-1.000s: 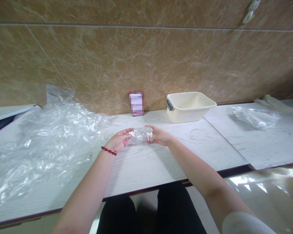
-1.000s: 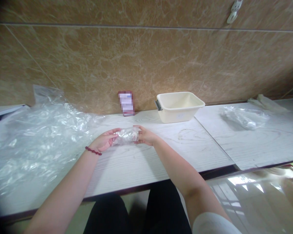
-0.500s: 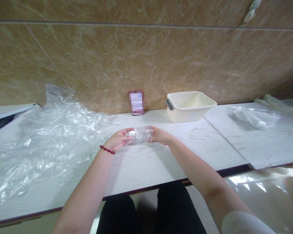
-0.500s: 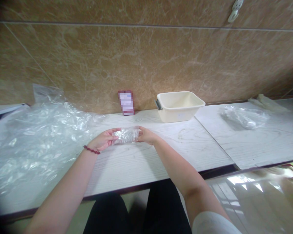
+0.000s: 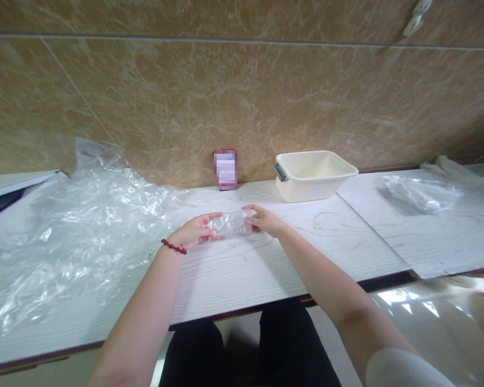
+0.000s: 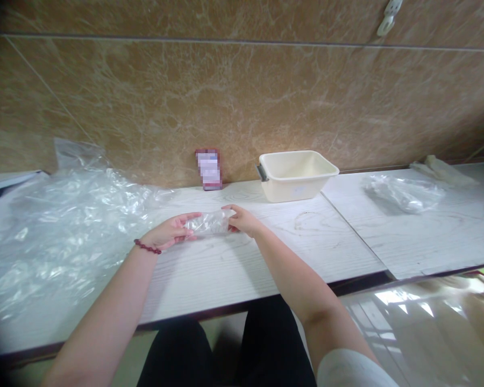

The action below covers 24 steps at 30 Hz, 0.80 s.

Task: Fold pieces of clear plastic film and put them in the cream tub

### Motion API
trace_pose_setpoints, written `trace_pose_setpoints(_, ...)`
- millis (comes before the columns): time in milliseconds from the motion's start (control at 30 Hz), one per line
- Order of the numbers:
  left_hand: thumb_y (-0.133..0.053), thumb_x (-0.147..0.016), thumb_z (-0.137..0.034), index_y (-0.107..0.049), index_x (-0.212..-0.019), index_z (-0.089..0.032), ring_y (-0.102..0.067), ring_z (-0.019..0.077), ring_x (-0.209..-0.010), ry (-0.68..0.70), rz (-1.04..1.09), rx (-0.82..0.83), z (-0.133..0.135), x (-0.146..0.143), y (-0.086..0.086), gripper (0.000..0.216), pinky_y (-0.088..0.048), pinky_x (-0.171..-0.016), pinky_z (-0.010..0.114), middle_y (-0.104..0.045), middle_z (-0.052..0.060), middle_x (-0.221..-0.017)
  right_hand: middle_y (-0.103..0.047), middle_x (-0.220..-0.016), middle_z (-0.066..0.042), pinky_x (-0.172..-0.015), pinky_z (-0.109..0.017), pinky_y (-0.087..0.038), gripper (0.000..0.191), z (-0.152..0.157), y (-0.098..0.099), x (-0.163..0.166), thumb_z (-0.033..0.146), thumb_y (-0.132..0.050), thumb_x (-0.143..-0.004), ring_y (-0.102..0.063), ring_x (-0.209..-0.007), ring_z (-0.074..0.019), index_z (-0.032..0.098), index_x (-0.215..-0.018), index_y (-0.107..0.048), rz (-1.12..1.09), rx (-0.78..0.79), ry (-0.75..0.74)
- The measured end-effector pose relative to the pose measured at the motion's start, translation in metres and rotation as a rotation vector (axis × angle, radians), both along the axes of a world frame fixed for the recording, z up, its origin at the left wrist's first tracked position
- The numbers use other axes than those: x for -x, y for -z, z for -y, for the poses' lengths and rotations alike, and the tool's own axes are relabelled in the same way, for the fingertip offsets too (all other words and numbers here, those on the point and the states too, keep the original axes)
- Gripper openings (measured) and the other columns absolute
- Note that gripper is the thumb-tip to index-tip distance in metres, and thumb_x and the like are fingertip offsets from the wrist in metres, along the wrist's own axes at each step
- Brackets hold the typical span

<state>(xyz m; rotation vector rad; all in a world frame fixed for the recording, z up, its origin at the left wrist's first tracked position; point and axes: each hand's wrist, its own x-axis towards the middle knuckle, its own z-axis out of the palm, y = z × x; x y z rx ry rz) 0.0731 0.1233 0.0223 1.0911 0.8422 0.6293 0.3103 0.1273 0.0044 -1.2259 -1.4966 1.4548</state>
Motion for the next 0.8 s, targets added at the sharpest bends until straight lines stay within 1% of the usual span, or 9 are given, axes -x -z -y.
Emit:
trace_pose_setpoints(67,-0.061,-0.06,-0.004,-0.046,-0.116,-0.021,-0.056,0.0091,-0.071,-0.005,-0.011,-0.005,0.0,0.0,-0.001,0.06,-0.047,-0.072,0.027,-0.059,0.005,-0.091,-0.05,-0.047,0.008,-0.038,-0.013,-0.034,0.046,0.002,-0.004,0.001,0.023,-0.053,-0.07,-0.045,-0.039,-0.0042,0.029,-0.115,-0.042,-0.043,0.01,-0.006)
trace_pose_setpoints(133,-0.061,-0.06,-0.004,-0.045,-0.116,-0.021,-0.057,0.0093,-0.072,-0.007,-0.019,-0.009,0.001,0.0,-0.002,0.06,-0.047,-0.071,0.026,-0.058,0.005,-0.094,-0.052,-0.051,0.007,-0.04,-0.015,-0.036,0.043,0.003,-0.006,0.002,0.025,-0.048,-0.073,-0.048,-0.042,-0.0055,0.03,-0.116,-0.041,-0.1,0.032,-0.018)
trace_pose_setpoints(200,-0.061,-0.061,-0.004,-0.044,-0.117,-0.022,-0.057,0.0094,-0.073,-0.005,-0.019,-0.011,0.001,0.0,-0.003,0.061,-0.047,-0.07,0.025,-0.058,0.006,-0.096,-0.053,-0.055,0.005,-0.043,-0.017,-0.039,0.031,0.003,-0.006,0.003,0.027,-0.045,-0.075,-0.05,-0.046,-0.0066,0.026,-0.105,-0.05,-0.151,0.05,-0.018)
trace_pose_setpoints(267,-0.06,-0.061,-0.004,-0.042,-0.119,-0.022,-0.057,0.0091,-0.073,-0.009,-0.01,-0.017,0.001,0.0,-0.003,0.063,-0.047,-0.07,0.025,-0.057,0.006,-0.097,-0.052,-0.056,0.004,-0.047,-0.02,-0.042,0.019,0.001,-0.004,0.004,0.027,-0.044,-0.074,-0.049,-0.048,-0.0068,0.021,-0.088,-0.055,-0.191,0.065,0.003)
trace_pose_setpoints(333,-0.06,-0.061,-0.004,-0.041,-0.12,-0.022,-0.056,0.0089,-0.073,-0.021,0.001,-0.023,0.001,0.0,-0.004,0.064,-0.047,-0.07,0.024,-0.057,0.007,-0.1,-0.05,-0.055,0.004,-0.05,-0.021,-0.044,0.012,0.0,-0.003,0.006,0.025,-0.045,-0.072,-0.048,-0.048,-0.0062,0.019,-0.076,-0.054,-0.229,0.076,0.035)
trace_pose_setpoints(433,-0.061,-0.061,-0.004,-0.04,-0.121,-0.022,-0.056,0.0086,-0.073,-0.041,0.011,-0.022,0.001,0.0,-0.006,0.066,-0.047,-0.07,0.024,-0.054,0.007,-0.107,-0.047,-0.054,0.005,-0.052,-0.021,-0.043,0.008,-0.001,-0.004,0.006,0.024,-0.046,-0.07,-0.045,-0.047,-0.0049,0.018,-0.071,-0.052,-0.31,0.089,0.072)
trace_pose_setpoints(567,-0.061,-0.06,-0.004,-0.04,-0.121,-0.023,-0.056,0.0071,-0.069,-0.057,0.005,-0.037,0.002,-0.001,-0.006,0.066,-0.047,-0.069,0.023,-0.051,0.007,-0.112,-0.047,-0.055,0.005,-0.054,-0.023,-0.044,0.015,0.001,-0.004,0.007,0.032,-0.049,-0.069,-0.048,-0.049,-0.0056,0.017,-0.071,-0.049,-0.391,0.119,0.095)
trace_pose_setpoints(667,-0.06,-0.06,-0.003,-0.039,-0.121,-0.023,-0.056,0.0072,-0.069,-0.067,-0.005,-0.057,0.002,-0.003,-0.005,0.068,-0.047,-0.069,0.024,-0.052,0.007,-0.111,-0.051,-0.061,0.004,-0.053,-0.021,-0.044,0.024,0.002,0.0,0.011,0.036,-0.059,-0.064,-0.05,-0.053,-0.0062,0.018,-0.073,-0.046,-0.326,0.051,0.125)
trace_pose_setpoints(800,-0.061,-0.059,-0.003,-0.041,-0.12,-0.024,-0.055,0.0052,-0.065,-0.081,-0.03,-0.078,0.002,-0.005,-0.004,0.068,-0.047,-0.067,0.023,-0.048,0.008,-0.116,-0.052,-0.062,0.005,-0.054,-0.022,-0.046,0.034,-0.002,0.011,0.014,0.031,-0.068,-0.055,-0.054,-0.054,-0.007,0.019,-0.076,-0.043,-0.224,0.0,0.182)
